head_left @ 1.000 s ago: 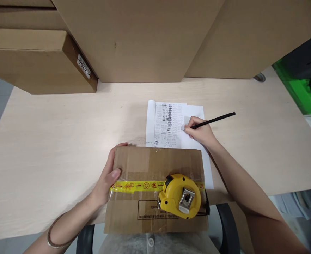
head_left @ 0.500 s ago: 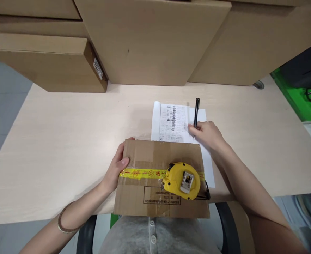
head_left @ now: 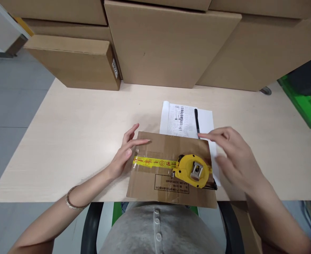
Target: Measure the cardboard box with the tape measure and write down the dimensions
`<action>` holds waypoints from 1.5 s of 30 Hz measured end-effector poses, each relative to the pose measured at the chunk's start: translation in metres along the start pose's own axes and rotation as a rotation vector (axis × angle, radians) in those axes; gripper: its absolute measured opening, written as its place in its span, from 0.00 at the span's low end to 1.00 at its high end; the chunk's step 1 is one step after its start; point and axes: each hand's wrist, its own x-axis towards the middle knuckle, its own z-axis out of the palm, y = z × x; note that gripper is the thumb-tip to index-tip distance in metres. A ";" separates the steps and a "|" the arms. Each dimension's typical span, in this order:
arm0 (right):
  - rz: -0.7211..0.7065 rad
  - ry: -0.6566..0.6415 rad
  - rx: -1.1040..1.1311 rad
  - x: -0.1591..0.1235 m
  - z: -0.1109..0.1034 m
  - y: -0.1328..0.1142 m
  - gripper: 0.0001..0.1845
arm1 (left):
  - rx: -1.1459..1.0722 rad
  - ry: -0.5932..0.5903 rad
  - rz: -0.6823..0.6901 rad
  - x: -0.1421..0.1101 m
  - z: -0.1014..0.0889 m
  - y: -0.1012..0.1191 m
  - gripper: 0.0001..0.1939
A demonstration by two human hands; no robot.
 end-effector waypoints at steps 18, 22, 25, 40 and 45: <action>-0.362 -0.114 0.342 0.049 0.041 -0.108 0.20 | -0.275 -0.073 -0.228 -0.002 0.003 0.010 0.36; -0.301 -0.193 0.300 0.046 0.043 -0.107 0.17 | -0.167 -0.109 -0.151 0.000 -0.001 0.012 0.31; -0.199 -0.194 0.341 0.026 0.028 -0.089 0.18 | -0.063 -0.151 -0.122 0.001 -0.005 0.015 0.23; 0.345 -0.034 0.256 -0.092 -0.039 0.013 0.22 | -0.005 -0.189 -0.017 0.012 -0.022 -0.005 0.21; 0.460 -0.016 0.296 -0.088 -0.038 0.015 0.31 | 0.028 -0.175 -0.049 0.011 -0.024 -0.005 0.22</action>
